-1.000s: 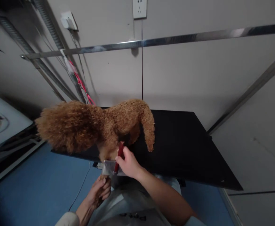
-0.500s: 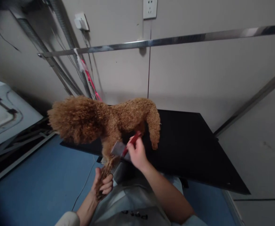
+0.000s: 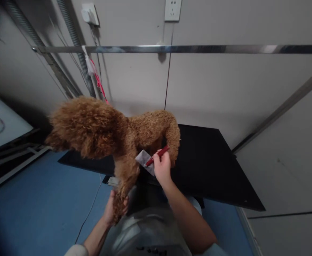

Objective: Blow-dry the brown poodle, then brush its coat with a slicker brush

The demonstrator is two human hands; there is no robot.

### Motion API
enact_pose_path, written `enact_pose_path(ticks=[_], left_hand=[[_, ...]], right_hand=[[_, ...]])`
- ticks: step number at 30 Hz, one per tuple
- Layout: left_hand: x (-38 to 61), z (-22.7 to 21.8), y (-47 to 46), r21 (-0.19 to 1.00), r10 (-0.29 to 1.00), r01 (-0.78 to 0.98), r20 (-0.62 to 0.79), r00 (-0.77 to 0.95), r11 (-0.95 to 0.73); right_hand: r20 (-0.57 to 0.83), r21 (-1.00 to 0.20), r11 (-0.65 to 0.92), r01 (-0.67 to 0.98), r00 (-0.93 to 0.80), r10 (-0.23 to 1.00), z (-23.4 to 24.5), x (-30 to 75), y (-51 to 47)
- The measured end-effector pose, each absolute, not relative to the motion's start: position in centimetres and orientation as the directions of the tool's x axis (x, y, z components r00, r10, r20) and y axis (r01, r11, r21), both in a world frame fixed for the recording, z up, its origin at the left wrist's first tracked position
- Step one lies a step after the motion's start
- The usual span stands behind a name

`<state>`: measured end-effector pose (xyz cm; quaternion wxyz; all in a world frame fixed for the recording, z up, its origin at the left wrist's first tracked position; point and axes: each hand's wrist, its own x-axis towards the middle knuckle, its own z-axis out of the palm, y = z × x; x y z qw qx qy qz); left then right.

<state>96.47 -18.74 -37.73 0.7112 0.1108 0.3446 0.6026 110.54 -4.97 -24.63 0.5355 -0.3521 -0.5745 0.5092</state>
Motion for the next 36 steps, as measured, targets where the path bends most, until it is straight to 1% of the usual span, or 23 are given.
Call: enact_pose_path(ticks=[1, 3, 4, 5, 6, 8, 9, 10, 13, 14, 15, 17, 18, 20, 22, 23, 26, 27, 29, 31, 32, 34, 36], left_hand=[[96.4, -37.9, -18.8, 0.586, 0.916, -0.775, -0.401, -0.024, 0.237], [96.1, -37.8, -18.9, 0.643, 0.882, -0.745, -0.440, -0.169, 0.178], [95.9, -37.5, -18.9, 0.691, 0.871, -0.710, -0.425, -0.246, 0.136], [95.7, -37.1, -19.0, 0.750, 0.866, -0.655, -0.387, -0.317, 0.095], [95.4, -36.6, -19.0, 0.811, 0.861, -0.582, -0.336, -0.382, 0.058], [94.9, -35.7, -19.0, 0.906, 0.865, -0.422, -0.227, -0.447, 0.019], [94.6, -35.3, -19.1, 0.933, 0.876, -0.360, -0.194, -0.441, 0.026], [94.4, -35.1, -19.2, 0.947, 0.891, -0.317, -0.185, -0.415, 0.048], [93.6, -35.1, -19.5, 0.964, 0.914, -0.231, -0.210, -0.347, 0.134], [93.3, -35.1, -19.6, 0.971, 0.912, -0.198, -0.198, -0.360, 0.133], [93.0, -35.2, -19.6, 0.979, 0.910, -0.166, -0.173, -0.376, 0.118], [92.4, -35.3, -19.7, 0.991, 0.905, -0.110, -0.115, -0.410, 0.077], [92.1, -35.3, -19.7, 0.994, 0.902, -0.088, -0.101, -0.419, 0.071], [91.7, -35.3, -19.8, 0.995, 0.912, -0.041, -0.101, -0.398, 0.092], [91.4, -35.5, -20.0, 0.996, 0.919, 0.005, -0.077, -0.386, 0.085], [91.3, -35.6, -20.1, 0.997, 0.922, 0.021, -0.055, -0.382, 0.068], [91.1, -36.2, -20.5, 1.000, 0.921, 0.028, 0.013, -0.388, -0.002], [91.1, -36.3, -20.6, 1.000, 0.925, 0.022, 0.021, -0.381, -0.013], [91.1, -36.7, -20.9, 1.000, 0.932, -0.005, 0.023, -0.363, -0.026], [91.4, -36.8, -21.1, 0.998, 0.933, -0.034, 0.031, -0.357, -0.047], [91.5, -36.9, -21.2, 0.998, 0.931, -0.038, 0.040, -0.363, -0.058], [91.8, -36.8, -21.4, 0.997, 0.918, -0.038, 0.044, -0.395, -0.064], [92.1, -36.8, -21.5, 0.997, 0.910, -0.073, -0.004, -0.414, -0.029]], right_hand=[[0.265, -0.961, 0.241, -0.138, -0.197, 0.944, -24.6, 110.5, -5.0], [0.236, -0.971, 0.205, -0.122, -0.368, 0.899, -24.8, 110.0, -5.3], [0.204, -0.979, 0.172, -0.111, -0.455, 0.867, -25.0, 109.6, -5.4], [0.174, -0.984, 0.141, -0.104, -0.464, 0.868, -25.2, 109.2, -5.4], [0.159, -0.986, 0.124, -0.110, -0.426, 0.891, -25.3, 108.8, -5.4], [0.178, -0.979, 0.146, -0.142, -0.246, 0.953, -25.4, 108.2, -5.5], [0.199, -0.974, 0.169, -0.153, -0.202, 0.959, -25.5, 107.9, -5.7], [0.215, -0.971, 0.183, -0.154, -0.225, 0.950, -25.6, 107.7, -5.9], [0.203, -0.979, 0.173, -0.110, -0.407, 0.890, -26.0, 106.9, -6.7], [0.189, -0.982, 0.164, -0.097, -0.397, 0.898, -26.2, 106.7, -6.8], [0.186, -0.982, 0.162, -0.099, -0.334, 0.924, -26.3, 106.5, -6.8], [0.210, -0.973, 0.194, -0.124, -0.134, 0.968, -26.5, 106.4, -6.9], [0.230, -0.967, 0.215, -0.138, -0.108, 0.967, -26.6, 106.3, -7.1], [0.265, -0.960, 0.238, -0.147, -0.206, 0.942, -26.7, 106.1, -7.6], [0.256, -0.966, 0.228, -0.125, -0.303, 0.918, -26.7, 105.8, -8.1], [0.241, -0.970, 0.219, -0.108, -0.280, 0.929, -26.6, 105.7, -8.2], [0.259, -0.965, 0.256, -0.061, -0.041, 0.965, -26.0, 105.5, -8.6], [0.282, -0.959, 0.281, -0.039, -0.047, 0.958, -25.8, 105.5, -8.9], [0.300, -0.952, 0.306, 0.011, -0.169, 0.939, -25.5, 105.2, -9.7], [0.272, -0.953, 0.298, 0.056, -0.282, 0.920, -25.2, 105.0, -10.3], [0.263, -0.953, 0.293, 0.073, -0.273, 0.925, -25.1, 104.9, -10.4], [0.281, -0.950, 0.299, 0.092, -0.167, 0.945, -24.7, 104.8, -10.3], [0.323, -0.939, 0.332, 0.084, -0.110, 0.940, -24.3, 104.9, -10.1]])
